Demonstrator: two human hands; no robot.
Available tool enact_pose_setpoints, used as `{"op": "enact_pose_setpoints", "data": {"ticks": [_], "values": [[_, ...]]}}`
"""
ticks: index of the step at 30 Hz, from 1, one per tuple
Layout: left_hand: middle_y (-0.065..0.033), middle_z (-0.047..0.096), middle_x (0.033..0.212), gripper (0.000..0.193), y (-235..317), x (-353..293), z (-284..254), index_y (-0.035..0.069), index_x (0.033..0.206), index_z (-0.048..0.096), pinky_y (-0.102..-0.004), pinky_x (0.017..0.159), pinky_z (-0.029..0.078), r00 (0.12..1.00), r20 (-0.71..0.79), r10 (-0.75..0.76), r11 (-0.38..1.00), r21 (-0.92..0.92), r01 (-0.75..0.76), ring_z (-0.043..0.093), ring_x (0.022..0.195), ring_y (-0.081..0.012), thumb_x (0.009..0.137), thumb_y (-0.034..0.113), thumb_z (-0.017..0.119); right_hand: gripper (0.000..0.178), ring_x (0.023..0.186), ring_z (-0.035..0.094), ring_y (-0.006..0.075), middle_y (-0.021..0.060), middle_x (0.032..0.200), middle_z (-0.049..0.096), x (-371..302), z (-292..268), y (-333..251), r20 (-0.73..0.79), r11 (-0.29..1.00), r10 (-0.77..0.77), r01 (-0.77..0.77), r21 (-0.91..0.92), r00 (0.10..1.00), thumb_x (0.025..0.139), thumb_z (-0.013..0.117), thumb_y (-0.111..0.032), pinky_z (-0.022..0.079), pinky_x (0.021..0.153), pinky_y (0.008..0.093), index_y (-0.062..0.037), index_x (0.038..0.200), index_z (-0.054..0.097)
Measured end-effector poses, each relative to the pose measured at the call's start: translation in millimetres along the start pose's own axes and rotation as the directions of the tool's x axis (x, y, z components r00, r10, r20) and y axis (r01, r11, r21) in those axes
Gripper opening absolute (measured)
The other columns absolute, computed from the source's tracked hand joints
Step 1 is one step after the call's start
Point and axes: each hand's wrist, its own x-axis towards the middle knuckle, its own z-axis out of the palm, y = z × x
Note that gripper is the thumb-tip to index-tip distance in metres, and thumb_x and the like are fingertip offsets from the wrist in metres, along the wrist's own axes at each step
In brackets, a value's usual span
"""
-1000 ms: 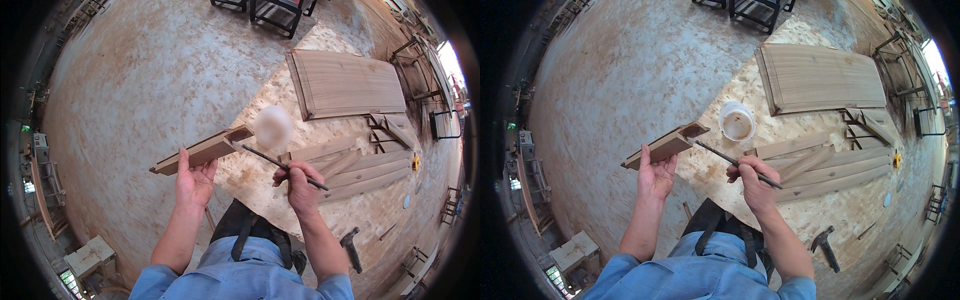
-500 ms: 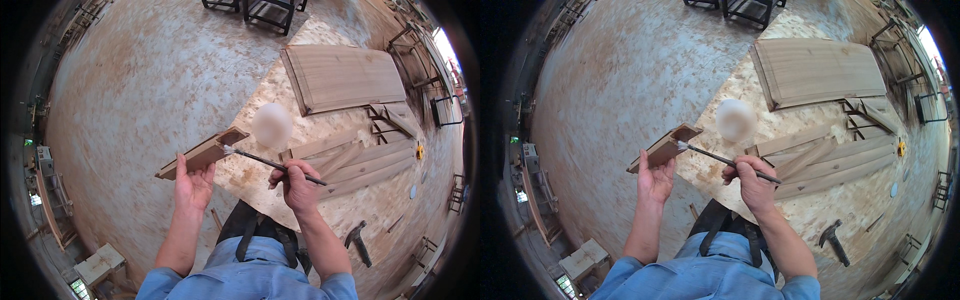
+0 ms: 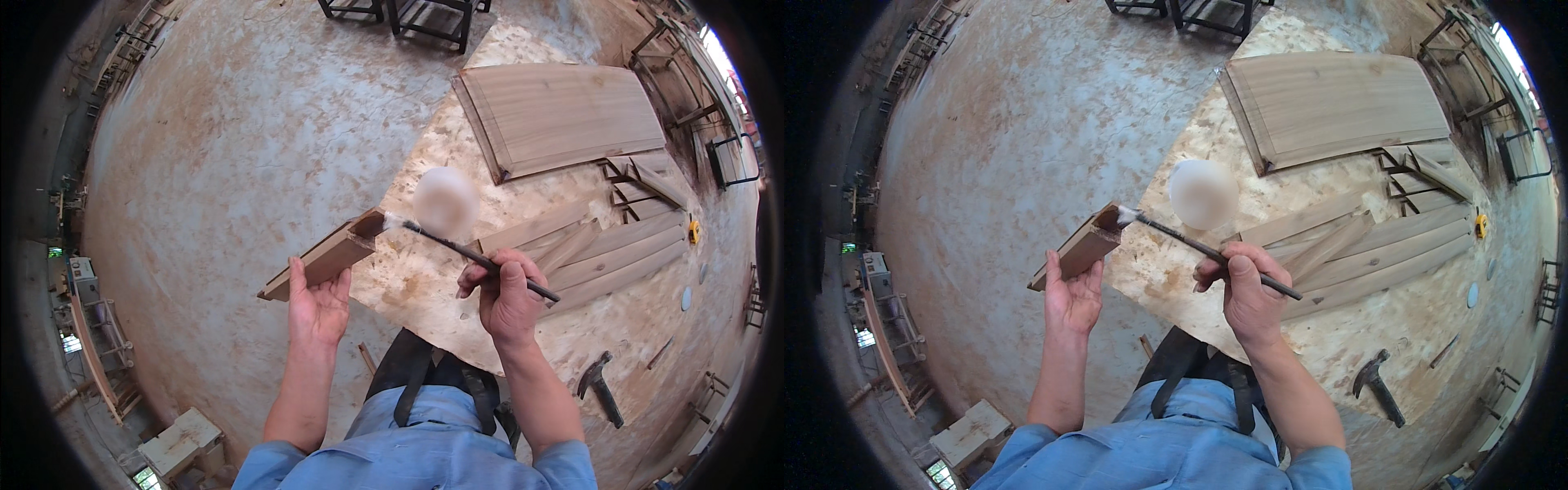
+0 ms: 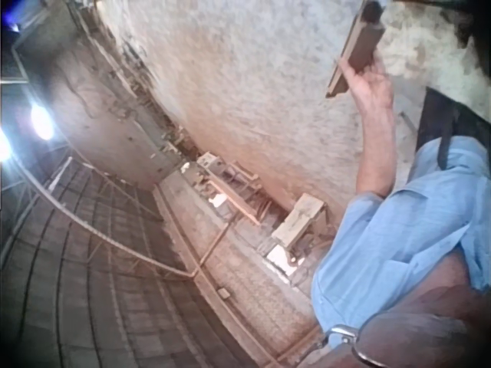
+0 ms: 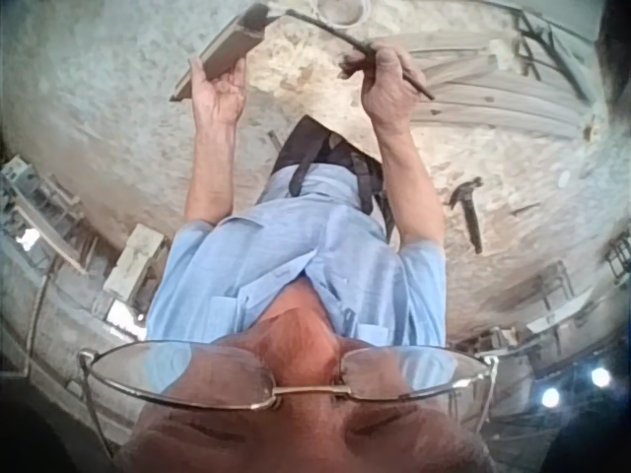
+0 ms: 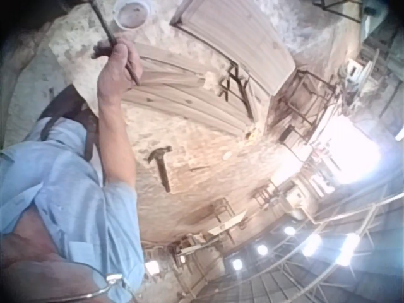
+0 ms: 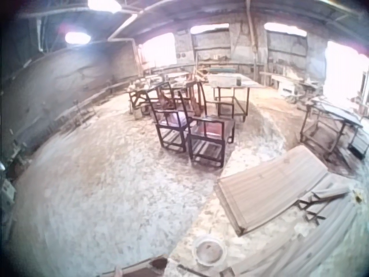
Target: The person assembles wooden frame components by hammering joints, handling a finished wooden door, and applying adhesive with a brush to the grooves of wooden slats before joining them together.
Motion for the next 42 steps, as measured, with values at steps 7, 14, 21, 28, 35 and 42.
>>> {"op": "enact_pose_setpoints", "data": {"ticks": [7, 14, 21, 28, 35, 42], "values": [[-0.0092, 0.058, 0.11, 0.042, 3.2, -0.3, 6.1, 0.004, 0.113, 0.053, -0.0362, 0.082, 0.057, 0.999, 0.017, 0.033, 0.999, -0.009, -0.033, 0.06, 0.101, -0.0227, 0.09, 0.038, 0.06, 0.018, 0.067, 0.065, 0.0243, 0.0171, 0.08, 0.066, -6.1, -2.4, 16.3, -0.119, 0.973, 0.147, -0.166, -0.163, 0.982, 0.094, 0.053, -0.011, 0.056, 0.061, 0.0364, 0.0063, 0.098, 0.059], [-0.0161, 0.057, 0.116, 0.046, 5.5, 3.3, -1.1, 0.0, 0.119, 0.051, -0.0391, 0.089, 0.055, 0.994, 0.105, -0.03, 0.998, -0.049, 0.035, 0.059, 0.105, -0.0314, 0.093, 0.037, 0.055, 0.023, 0.069, 0.065, 0.0235, 0.0172, 0.081, 0.066, -8.7, 7.7, 29.4, -0.081, 0.98, 0.161, -0.17, -0.108, 0.984, 0.094, 0.056, -0.015, 0.057, 0.063, 0.0357, 0.0073, 0.099, 0.058], [-0.016, 0.058, 0.116, 0.046, 4.2, 5.3, -1.1, 0.001, 0.12, 0.052, -0.0389, 0.086, 0.057, 0.998, 0.053, -0.041, 0.998, -0.045, 0.043, 0.059, 0.105, -0.032, 0.092, 0.038, 0.056, 0.025, 0.072, 0.066, 0.0239, 0.0173, 0.083, 0.066, -1.8, 3.9, 22.4, -0.091, 0.995, 0.091, -0.095, -0.044, 0.992, 0.094, 0.056, -0.016, 0.057, 0.066, 0.0354, 0.0078, 0.103, 0.058], [-0.0153, 0.058, 0.115, 0.044, 1.2, 9.2, -6.4, 0.002, 0.119, 0.053, -0.0397, 0.085, 0.057, 0.993, 0.081, -0.09, 0.992, -0.079, 0.096, 0.06, 0.104, -0.0322, 0.092, 0.036, 0.058, 0.016, 0.074, 0.065, 0.022, 0.0168, 0.086, 0.066, -18.5, 9.3, 33.7, -0.063, 0.982, 0.124, -0.131, -0.136, 0.99, 0.092, 0.054, -0.005, 0.056, 0.069, 0.0336, 0.0081, 0.101, 0.059], [-0.0124, 0.057, 0.113, 0.041, -1.5, 1.9, 5.7, 0.002, 0.115, 0.051, -0.0406, 0.09, 0.054, 0.998, 0.048, 0.029, 0.999, -0.047, -0.027, 0.058, 0.105, -0.0258, 0.091, 0.035, 0.059, 0.013, 0.078, 0.065, 0.0203, 0.0151, 0.088, 0.065, -22.8, 11.2, 24.8, 0.06, 0.97, 0.131, -0.115, -0.214, 0.99, 0.092, 0.054, -0.003, 0.055, 0.072, 0.0308, 0.0078, 0.097, 0.06], [-0.0137, 0.057, 0.116, 0.036, 4.9, 2.0, 1.0, 0.002, 0.114, 0.05, -0.0438, 0.091, 0.052, 0.977, 0.205, 0.065, 0.998, -0.019, -0.062, 0.057, 0.106, -0.0271, 0.092, 0.029, 0.059, 0.023, 0.075, 0.064, 0.0267, 0.0123, 0.082, 0.064, -8.5, -7.9, 27.1, -0.125, 0.863, 0.429, -0.364, 0.351, 0.895, 0.098, 0.049, -0.028, 0.054, 0.064, 0.0387, -0.0053, 0.1, 0.055]]}}
